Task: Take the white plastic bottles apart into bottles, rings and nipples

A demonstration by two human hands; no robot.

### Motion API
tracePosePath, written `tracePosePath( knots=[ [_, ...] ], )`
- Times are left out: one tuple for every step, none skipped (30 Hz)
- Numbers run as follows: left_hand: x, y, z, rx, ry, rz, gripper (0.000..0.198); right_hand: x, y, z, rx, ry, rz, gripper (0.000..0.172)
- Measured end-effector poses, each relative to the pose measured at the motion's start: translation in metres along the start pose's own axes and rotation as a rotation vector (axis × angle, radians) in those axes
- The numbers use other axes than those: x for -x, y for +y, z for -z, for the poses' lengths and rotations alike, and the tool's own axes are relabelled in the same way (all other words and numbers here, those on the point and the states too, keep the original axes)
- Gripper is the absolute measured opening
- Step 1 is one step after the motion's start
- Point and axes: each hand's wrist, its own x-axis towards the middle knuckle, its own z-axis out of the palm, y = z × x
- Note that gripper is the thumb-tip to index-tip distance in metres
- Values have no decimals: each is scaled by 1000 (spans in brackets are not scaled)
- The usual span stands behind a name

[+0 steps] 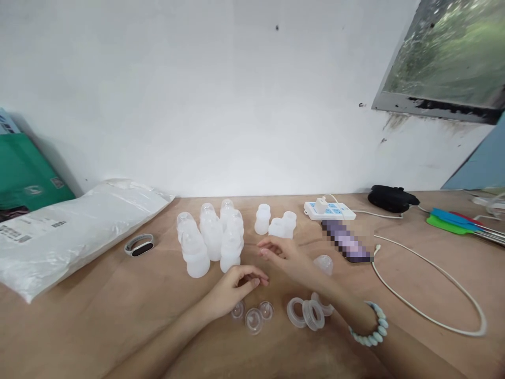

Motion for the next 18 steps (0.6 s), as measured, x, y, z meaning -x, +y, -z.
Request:
tracePosePath(
  knots=[
    [0,0,0,-7,-4,3,21,1,-1,7,33,38,-5,15],
    [0,0,0,-13,-8,5,20,3,-3,15,82,61,-11,14],
    [0,1,1,-18,-11,7,19,6,-5,22,151,69,-17,13],
    [0,1,1,-22,-15,8,19,10,-8,30,239,64,-21,12],
    [0,1,1,-25,-19,10,19,16,-11,36,343,31,-25,10],
    [-1,1,1,-25,-23,11,19,23,-14,42,450,-29,-35,6],
    [-1,1,1,-24,-26,12,20,30,-17,47,543,-86,-37,3],
    [-1,1,1,-21,-31,12,21,38,-19,51,612,-149,-21,9],
    [-1,1,1,-17,-39,11,23,46,-20,53,669,-195,1,16],
    [-1,1,2,-10,-52,9,25,54,-20,53,717,-237,19,22],
    [-1,2,3,-2,-69,5,28,62,-19,53,764,-271,31,27],
    [0,3,5,8,-89,0,30,68,-18,51,812,-293,41,28],
    [1,5,7,16,-111,-3,32,74,-16,49,860,-312,52,28],
    [3,7,9,17,-133,-6,32,78,-15,47,902,-323,67,27],
    [5,11,12,3,-154,-5,30,81,-13,45,934,-329,90,25],
    [8,15,16,-27,-178,5,28,84,-13,44,948,-330,113,24],
    [11,20,19,-81,-202,13,28,85,-13,43,947,-328,127,22],
    [14,26,23,-156,-230,38,34,86,-14,43,931,-324,127,21]
  ],
)
